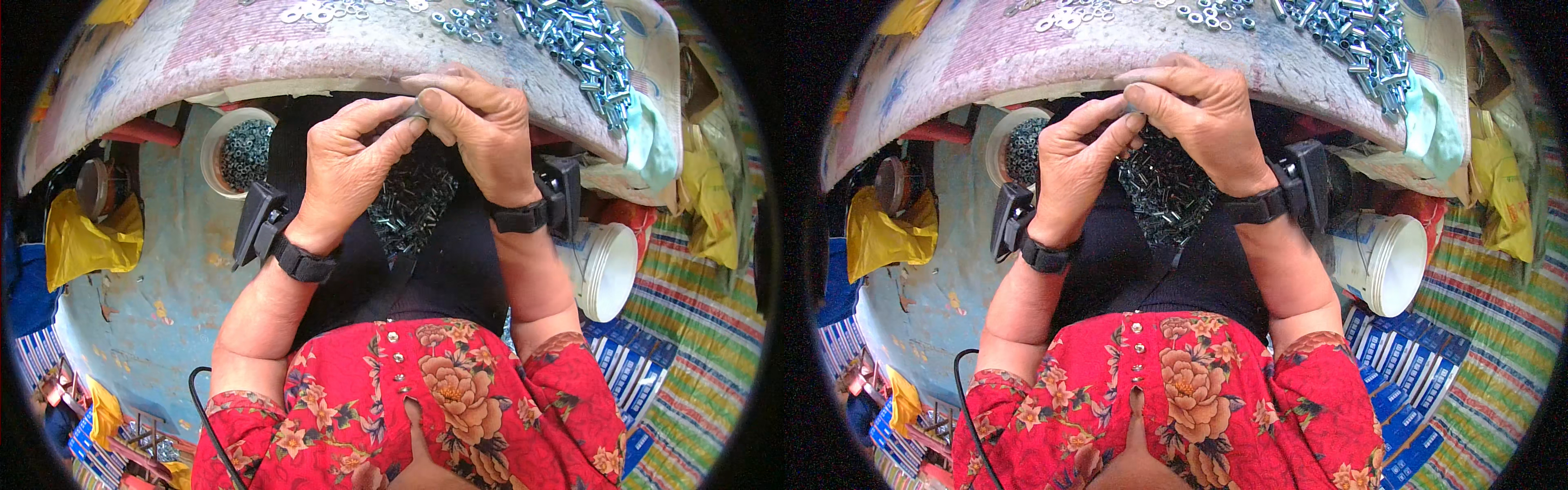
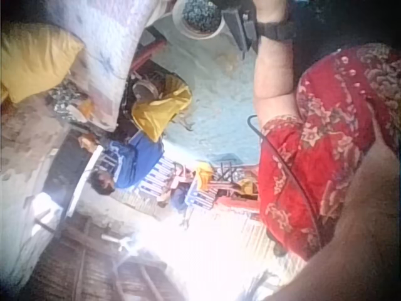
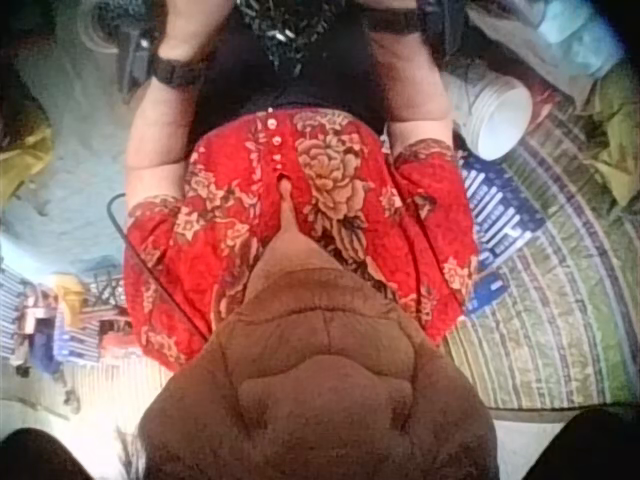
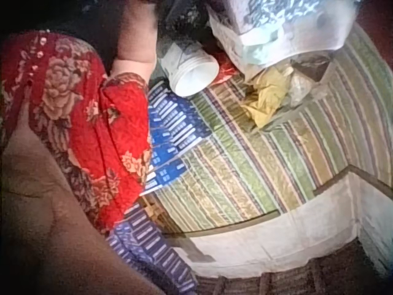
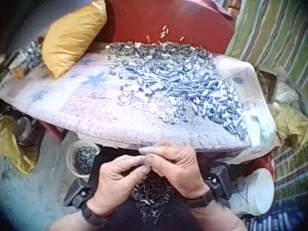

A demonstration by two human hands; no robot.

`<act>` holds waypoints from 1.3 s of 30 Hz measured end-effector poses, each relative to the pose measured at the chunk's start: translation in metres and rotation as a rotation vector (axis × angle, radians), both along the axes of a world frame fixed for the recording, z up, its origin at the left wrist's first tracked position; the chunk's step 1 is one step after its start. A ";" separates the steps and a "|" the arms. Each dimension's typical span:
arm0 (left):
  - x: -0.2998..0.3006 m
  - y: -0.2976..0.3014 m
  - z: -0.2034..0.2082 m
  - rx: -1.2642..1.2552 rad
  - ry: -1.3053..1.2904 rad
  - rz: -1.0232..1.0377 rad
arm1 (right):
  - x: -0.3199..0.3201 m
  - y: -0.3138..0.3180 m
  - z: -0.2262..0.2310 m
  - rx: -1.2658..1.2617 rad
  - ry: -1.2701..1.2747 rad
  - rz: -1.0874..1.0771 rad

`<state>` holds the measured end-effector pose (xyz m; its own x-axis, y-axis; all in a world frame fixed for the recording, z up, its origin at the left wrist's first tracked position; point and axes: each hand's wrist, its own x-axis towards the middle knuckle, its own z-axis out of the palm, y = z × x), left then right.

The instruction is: Assembling bolts by putting washers and nuts on them.

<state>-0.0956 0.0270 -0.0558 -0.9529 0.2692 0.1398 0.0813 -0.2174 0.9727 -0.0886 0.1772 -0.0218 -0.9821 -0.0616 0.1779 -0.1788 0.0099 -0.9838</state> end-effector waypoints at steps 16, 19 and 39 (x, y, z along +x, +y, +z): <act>0.002 0.006 -0.005 0.083 -0.115 0.031 | 0.010 -0.016 -0.015 -0.033 -0.021 -0.121; -0.001 0.000 -0.003 0.075 -0.168 0.000 | 0.000 0.006 -0.010 0.269 0.188 -0.185; -0.005 -0.001 0.011 -0.037 -0.089 -0.181 | -0.013 0.028 0.040 0.693 0.377 0.167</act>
